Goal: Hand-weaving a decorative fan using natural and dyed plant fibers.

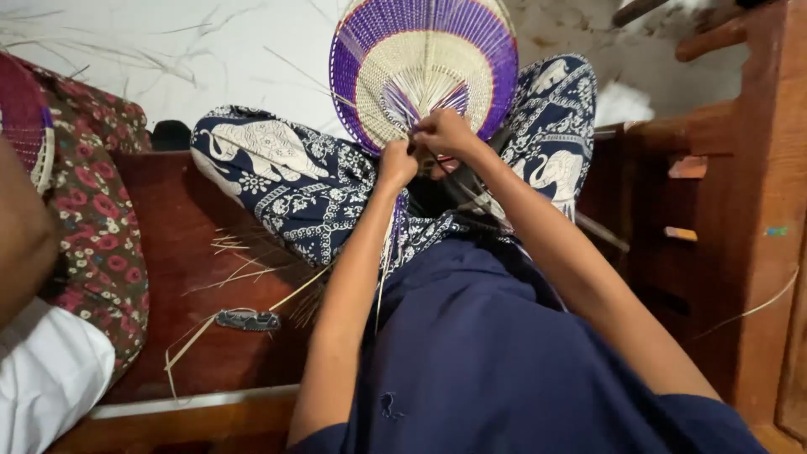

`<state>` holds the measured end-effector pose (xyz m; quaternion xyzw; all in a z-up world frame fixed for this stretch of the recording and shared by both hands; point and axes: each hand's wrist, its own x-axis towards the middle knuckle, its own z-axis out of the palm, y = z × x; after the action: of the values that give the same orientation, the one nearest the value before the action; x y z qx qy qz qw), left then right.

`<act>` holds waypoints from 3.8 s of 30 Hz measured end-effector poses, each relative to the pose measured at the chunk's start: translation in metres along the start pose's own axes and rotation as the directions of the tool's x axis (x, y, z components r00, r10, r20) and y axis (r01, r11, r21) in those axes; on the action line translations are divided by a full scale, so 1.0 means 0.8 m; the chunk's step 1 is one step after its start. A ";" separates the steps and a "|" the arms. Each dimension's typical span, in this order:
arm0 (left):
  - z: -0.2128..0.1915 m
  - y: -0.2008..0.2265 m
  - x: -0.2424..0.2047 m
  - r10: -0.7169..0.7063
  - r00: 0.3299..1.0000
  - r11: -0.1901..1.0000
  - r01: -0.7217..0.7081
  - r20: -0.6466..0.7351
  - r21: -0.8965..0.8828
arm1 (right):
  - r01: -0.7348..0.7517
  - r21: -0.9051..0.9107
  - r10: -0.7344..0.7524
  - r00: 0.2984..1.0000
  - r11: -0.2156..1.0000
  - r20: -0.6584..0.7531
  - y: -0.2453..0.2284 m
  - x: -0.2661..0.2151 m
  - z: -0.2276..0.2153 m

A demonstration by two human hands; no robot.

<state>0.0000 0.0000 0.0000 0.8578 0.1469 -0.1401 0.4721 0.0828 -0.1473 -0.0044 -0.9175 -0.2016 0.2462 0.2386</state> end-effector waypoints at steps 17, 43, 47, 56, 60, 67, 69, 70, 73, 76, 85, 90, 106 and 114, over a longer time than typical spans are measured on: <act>-0.006 0.024 -0.011 -0.090 0.992 0.996 0.091 -0.091 0.016 | 0.180 -0.528 -0.305 0.939 0.830 -0.160 -0.072 -0.093 -0.033; 0.000 -0.005 0.004 -0.215 0.967 0.961 0.235 0.138 -0.144 | -0.325 0.092 0.302 0.932 0.941 0.197 -0.071 -0.133 -0.047; -0.017 0.033 -0.013 -0.230 0.941 0.928 0.289 0.249 -0.233 | -0.444 -0.046 0.446 0.895 0.895 0.035 -0.051 -0.047 -0.081; 0.021 0.008 -0.010 -0.056 0.996 0.954 0.072 0.063 -0.290 | -0.268 0.241 0.217 0.951 0.933 0.220 -0.001 -0.048 -0.059; -0.022 0.040 -0.039 -0.112 0.938 0.786 0.286 0.329 -0.549 | -0.301 0.473 0.298 0.951 0.828 0.083 -0.003 -0.082 -0.024; -0.055 0.068 -0.059 -0.119 0.900 0.650 0.390 0.419 -0.652 | -0.142 0.517 0.114 0.990 0.844 0.087 -0.026 -0.129 -0.060; -0.027 0.033 -0.040 -0.075 0.921 0.658 0.334 0.382 -0.675 | -0.374 0.752 0.297 0.923 0.543 0.244 -0.075 -0.150 -0.106; -0.035 0.045 -0.043 -0.074 0.921 0.661 0.332 0.382 -0.673 | -0.371 0.754 0.296 0.924 0.542 0.242 -0.084 -0.135 -0.108; -0.045 0.074 -0.059 -0.020 0.964 0.792 0.176 0.264 -0.585 | -0.594 0.673 0.376 0.803 0.442 0.462 -0.094 -0.105 -0.098; -0.042 0.070 -0.057 -0.044 0.985 0.854 0.124 0.167 -0.505 | -0.558 0.684 0.344 0.830 0.470 0.440 -0.079 -0.084 -0.067; -0.035 0.053 -0.050 -0.106 0.902 0.659 0.378 0.418 -0.650 | -0.138 -0.220 0.209 0.916 0.966 0.344 -0.035 -0.224 -0.090; 0.004 0.012 -0.028 -0.073 0.978 0.807 0.172 0.195 -0.565 | -0.178 -0.472 0.364 0.868 0.863 0.338 -0.107 -0.235 -0.152; 0.008 0.002 -0.004 -0.152 0.960 0.911 0.228 0.235 -0.344 | -0.092 0.013 0.091 0.994 0.996 0.066 0.002 -0.077 0.011; -0.015 0.017 -0.020 -0.117 0.959 0.888 0.217 0.257 -0.405 | -0.508 0.744 0.272 0.861 0.433 0.430 -0.104 -0.137 -0.106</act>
<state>-0.0086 0.0013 0.0229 0.6951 0.1932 -0.2412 0.6491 0.0207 -0.1628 0.1439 -0.6707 0.1333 0.4715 0.5568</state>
